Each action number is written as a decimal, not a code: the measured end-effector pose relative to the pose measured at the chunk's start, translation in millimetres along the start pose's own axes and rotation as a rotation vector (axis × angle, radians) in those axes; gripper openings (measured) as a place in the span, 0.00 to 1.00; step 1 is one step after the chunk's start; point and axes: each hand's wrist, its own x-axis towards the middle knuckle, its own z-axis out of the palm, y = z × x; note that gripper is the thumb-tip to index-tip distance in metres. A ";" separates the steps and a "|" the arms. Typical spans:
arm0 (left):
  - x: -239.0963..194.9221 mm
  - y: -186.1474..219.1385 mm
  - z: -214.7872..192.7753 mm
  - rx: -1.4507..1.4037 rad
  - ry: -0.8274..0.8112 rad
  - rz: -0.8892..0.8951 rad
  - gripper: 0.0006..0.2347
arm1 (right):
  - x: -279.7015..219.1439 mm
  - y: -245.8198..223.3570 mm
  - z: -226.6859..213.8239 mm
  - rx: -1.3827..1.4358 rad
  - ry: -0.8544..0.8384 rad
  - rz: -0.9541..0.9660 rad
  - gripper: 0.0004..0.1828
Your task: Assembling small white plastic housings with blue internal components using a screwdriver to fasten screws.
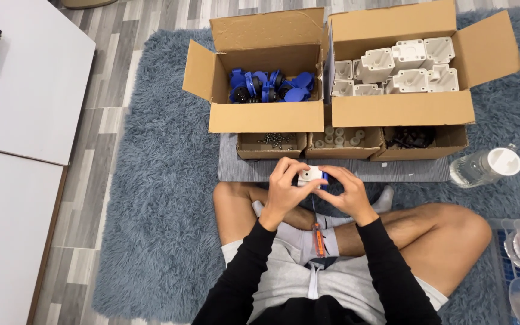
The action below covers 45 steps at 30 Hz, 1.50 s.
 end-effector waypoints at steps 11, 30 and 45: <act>0.4 -3.9 -15.5 -0.039 -0.161 0.025 0.10 | 4.8 -7.4 -0.6 0.005 0.012 0.015 0.30; 62.8 18.4 36.2 0.230 -0.090 0.386 0.04 | -12.4 9.7 5.4 -0.041 0.055 -0.002 0.27; -14.9 -19.1 12.1 0.116 -0.269 0.132 0.14 | -19.4 -34.6 -17.5 -0.160 0.005 0.029 0.37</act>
